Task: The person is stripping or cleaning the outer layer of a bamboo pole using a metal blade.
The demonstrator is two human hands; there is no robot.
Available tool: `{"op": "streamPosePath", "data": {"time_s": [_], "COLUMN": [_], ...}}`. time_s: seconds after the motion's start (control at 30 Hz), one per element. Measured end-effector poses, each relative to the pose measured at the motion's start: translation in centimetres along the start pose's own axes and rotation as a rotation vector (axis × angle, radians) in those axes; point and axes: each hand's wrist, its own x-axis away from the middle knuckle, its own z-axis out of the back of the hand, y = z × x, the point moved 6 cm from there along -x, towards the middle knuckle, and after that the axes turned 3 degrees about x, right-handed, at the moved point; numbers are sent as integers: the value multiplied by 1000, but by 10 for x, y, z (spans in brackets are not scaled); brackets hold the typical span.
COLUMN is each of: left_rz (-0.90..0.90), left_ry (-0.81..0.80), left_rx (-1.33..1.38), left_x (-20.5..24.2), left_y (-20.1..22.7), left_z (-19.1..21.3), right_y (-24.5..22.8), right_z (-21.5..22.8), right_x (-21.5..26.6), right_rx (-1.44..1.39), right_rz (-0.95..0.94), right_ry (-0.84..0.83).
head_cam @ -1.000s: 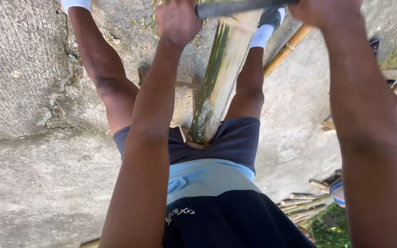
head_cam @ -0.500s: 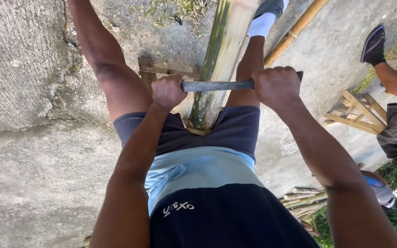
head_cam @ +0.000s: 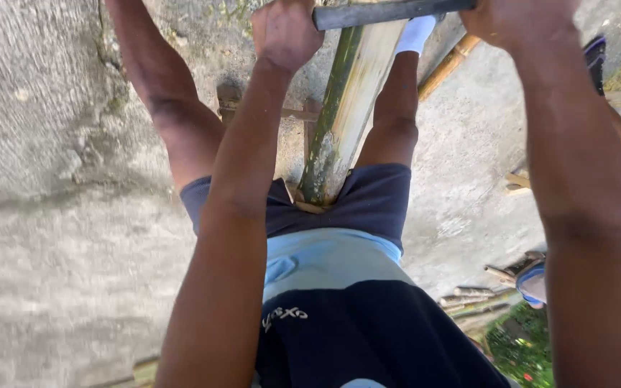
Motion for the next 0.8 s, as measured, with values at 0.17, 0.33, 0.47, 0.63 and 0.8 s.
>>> {"op": "streamPosePath", "data": {"time_s": [0.17,0.33,0.47,0.63,0.8], "left_rz": [290,290,170,213,165], "left_ry": [-575,-408,-215,-160,33], "left_rx": [30,17,55,-2,-28], "left_x": [54,162,97,-8,10], "left_y": [-2,-1,-10,-9,-10], "left_z": [5,14,-5,-24,-4], "right_y": [-46,-110,-60,40,1], "right_z": [9,14,-14,-66,7], "right_x": [46,90,42,-37,-35], "right_rx": [-27,-102,-13,-167,-38], "right_rz": [43,106,146,51,149], "right_ry": [58,-170,-84,-122,-21]}}
